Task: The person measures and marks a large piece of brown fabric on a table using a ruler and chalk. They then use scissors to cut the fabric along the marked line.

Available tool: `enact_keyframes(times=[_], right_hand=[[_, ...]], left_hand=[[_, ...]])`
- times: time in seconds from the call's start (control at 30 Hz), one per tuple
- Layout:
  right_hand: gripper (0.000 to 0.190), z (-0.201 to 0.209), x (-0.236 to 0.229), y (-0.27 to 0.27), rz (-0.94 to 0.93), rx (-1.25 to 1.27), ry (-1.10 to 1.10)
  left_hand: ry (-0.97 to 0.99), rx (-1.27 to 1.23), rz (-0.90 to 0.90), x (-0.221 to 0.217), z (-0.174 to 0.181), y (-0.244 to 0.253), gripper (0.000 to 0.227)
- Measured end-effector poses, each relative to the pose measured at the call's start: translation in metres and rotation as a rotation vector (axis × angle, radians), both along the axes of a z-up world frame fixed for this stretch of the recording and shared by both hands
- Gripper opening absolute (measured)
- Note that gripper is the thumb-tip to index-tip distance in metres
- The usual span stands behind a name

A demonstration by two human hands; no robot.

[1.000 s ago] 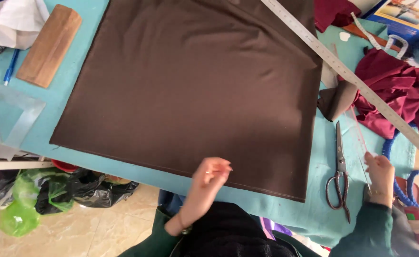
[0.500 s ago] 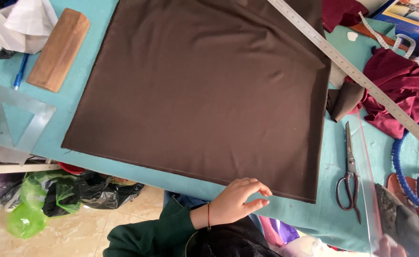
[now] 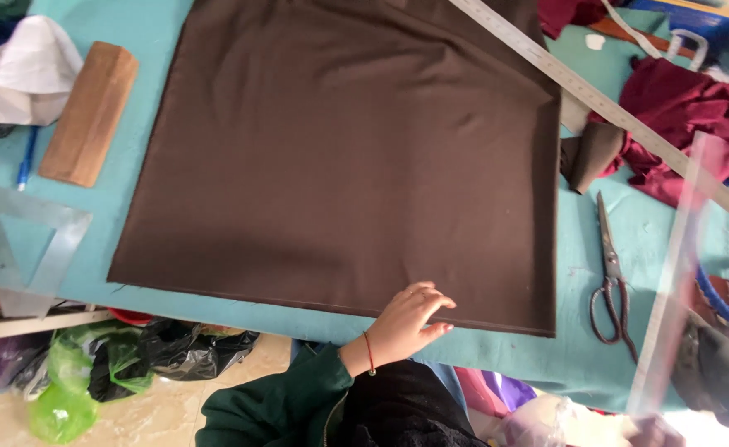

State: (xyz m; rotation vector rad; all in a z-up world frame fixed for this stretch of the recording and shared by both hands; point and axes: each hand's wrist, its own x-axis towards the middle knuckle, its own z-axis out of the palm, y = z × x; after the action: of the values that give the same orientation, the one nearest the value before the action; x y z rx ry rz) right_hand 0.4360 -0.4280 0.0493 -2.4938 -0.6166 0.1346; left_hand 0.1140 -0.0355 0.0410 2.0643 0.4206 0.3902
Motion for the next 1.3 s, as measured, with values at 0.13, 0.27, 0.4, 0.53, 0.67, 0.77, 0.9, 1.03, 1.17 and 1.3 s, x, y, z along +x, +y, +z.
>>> enact_keyframes(times=[0.13,0.27,0.4,0.53,0.67,0.77,0.9,1.03,1.17,1.3], right_hand=[[0.055,0.001,-0.098,0.078,-0.181,0.159,0.086],[0.035,-0.007,-0.126,0.111,-0.331,0.13,0.306],[0.024,-0.013,-0.14,0.123,-0.263,0.306,0.442],[0.027,-0.015,-0.14,0.126,-0.287,0.331,0.468],[0.03,-0.02,-0.138,0.121,-0.296,0.35,0.478],[0.028,-0.019,-0.143,0.12,-0.348,0.357,0.446],[0.031,-0.023,-0.145,0.111,-0.371,0.321,0.457],[0.026,-0.036,-0.144,0.099,-0.404,0.414,0.52],[0.032,-0.048,-0.143,0.09,-0.434,0.391,0.524],[0.029,-0.05,-0.139,0.087,-0.433,0.356,0.551]], left_hand=[[0.082,0.321,-0.049,0.002,-0.021,-0.006,0.05],[0.197,0.392,-0.098,-0.003,-0.029,-0.007,0.065],[0.195,0.403,-0.087,0.003,-0.034,0.003,0.067],[0.219,0.529,-0.091,0.016,-0.042,0.025,0.072],[0.233,0.715,-0.032,0.037,-0.049,0.036,0.075],[0.228,0.762,-0.02,0.06,-0.06,0.034,0.076],[0.212,0.762,-0.048,0.093,-0.074,0.034,0.074],[0.182,0.864,-0.079,0.125,-0.091,0.043,0.077],[0.135,0.923,-0.079,0.151,-0.102,0.063,0.078],[0.173,0.926,-0.06,0.173,-0.101,0.08,0.076]])
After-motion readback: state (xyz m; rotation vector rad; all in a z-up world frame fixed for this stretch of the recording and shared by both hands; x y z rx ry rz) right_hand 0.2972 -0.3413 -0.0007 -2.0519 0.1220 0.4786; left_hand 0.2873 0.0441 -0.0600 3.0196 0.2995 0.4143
